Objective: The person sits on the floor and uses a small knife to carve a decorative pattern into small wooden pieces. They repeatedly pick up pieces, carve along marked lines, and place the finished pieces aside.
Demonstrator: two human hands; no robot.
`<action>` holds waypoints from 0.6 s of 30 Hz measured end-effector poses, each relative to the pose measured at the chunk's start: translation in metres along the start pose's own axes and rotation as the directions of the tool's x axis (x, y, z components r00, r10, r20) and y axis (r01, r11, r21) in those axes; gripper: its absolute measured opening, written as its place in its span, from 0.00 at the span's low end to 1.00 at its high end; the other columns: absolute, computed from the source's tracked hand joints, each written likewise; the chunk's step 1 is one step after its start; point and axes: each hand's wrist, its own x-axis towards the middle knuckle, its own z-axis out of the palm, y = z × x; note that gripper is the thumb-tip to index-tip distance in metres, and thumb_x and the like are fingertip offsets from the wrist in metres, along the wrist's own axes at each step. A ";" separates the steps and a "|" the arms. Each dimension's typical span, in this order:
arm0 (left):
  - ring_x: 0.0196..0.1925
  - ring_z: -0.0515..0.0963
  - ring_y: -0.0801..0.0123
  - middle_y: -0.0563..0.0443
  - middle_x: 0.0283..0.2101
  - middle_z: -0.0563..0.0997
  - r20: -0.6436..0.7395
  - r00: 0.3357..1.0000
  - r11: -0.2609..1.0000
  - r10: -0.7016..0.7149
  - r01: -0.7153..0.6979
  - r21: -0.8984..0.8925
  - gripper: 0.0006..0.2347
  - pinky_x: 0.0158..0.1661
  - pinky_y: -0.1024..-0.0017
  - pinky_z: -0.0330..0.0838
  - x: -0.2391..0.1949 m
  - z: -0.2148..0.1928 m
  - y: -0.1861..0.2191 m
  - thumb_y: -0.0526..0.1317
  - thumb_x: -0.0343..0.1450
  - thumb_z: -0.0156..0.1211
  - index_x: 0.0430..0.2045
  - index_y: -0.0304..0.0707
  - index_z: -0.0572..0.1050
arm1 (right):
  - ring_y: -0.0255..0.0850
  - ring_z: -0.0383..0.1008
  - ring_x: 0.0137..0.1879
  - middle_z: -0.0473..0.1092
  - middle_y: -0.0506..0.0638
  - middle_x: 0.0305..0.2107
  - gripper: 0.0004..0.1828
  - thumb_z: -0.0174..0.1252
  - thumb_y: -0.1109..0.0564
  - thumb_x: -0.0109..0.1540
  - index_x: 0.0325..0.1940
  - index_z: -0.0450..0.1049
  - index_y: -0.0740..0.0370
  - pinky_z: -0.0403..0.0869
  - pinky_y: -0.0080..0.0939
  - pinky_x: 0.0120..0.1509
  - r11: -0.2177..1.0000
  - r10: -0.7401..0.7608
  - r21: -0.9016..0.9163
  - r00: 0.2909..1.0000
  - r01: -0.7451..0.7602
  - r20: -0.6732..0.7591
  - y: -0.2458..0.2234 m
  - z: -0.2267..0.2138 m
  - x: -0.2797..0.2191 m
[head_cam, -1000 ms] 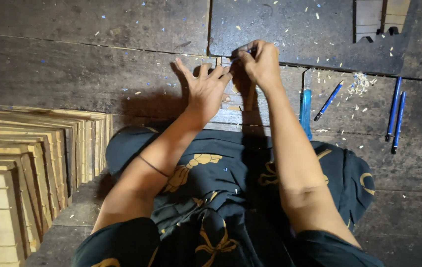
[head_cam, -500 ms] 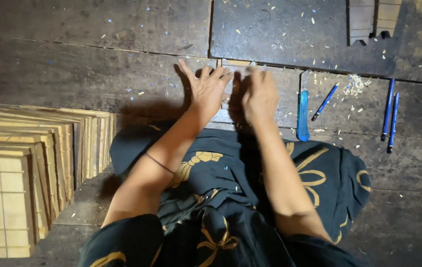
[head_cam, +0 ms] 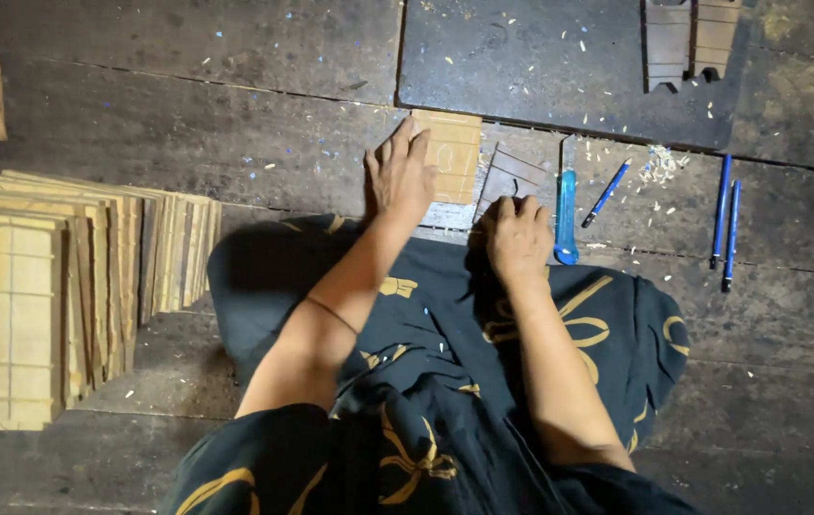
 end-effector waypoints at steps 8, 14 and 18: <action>0.78 0.43 0.41 0.37 0.75 0.44 -0.143 0.973 0.982 -0.182 0.174 -0.067 0.50 0.67 0.31 0.44 -0.017 0.019 0.067 0.50 0.57 0.83 0.72 0.46 0.52 | 0.58 0.68 0.54 0.61 0.55 0.45 0.38 0.72 0.40 0.52 0.62 0.73 0.55 0.80 0.56 0.47 0.969 0.097 0.194 0.955 -0.155 0.279 -0.008 -0.036 0.007; 0.74 0.54 0.42 0.46 0.71 0.51 -0.142 0.978 0.964 -0.150 0.113 -0.239 0.49 0.61 0.41 0.59 -0.044 -0.011 0.065 0.45 0.51 0.80 0.69 0.58 0.56 | 0.61 0.69 0.50 0.62 0.59 0.42 0.28 0.71 0.48 0.54 0.56 0.77 0.59 0.77 0.58 0.50 0.957 0.073 0.266 0.984 -0.115 0.166 -0.010 -0.039 0.002; 0.70 0.70 0.38 0.42 0.71 0.59 -0.095 0.982 0.845 0.163 -0.189 -0.500 0.49 0.65 0.48 0.69 -0.135 -0.128 0.063 0.46 0.49 0.75 0.71 0.57 0.59 | 0.63 0.69 0.50 0.63 0.61 0.45 0.20 0.64 0.53 0.59 0.53 0.78 0.61 0.78 0.58 0.51 0.941 0.128 0.292 0.978 -0.173 0.165 -0.008 -0.014 0.002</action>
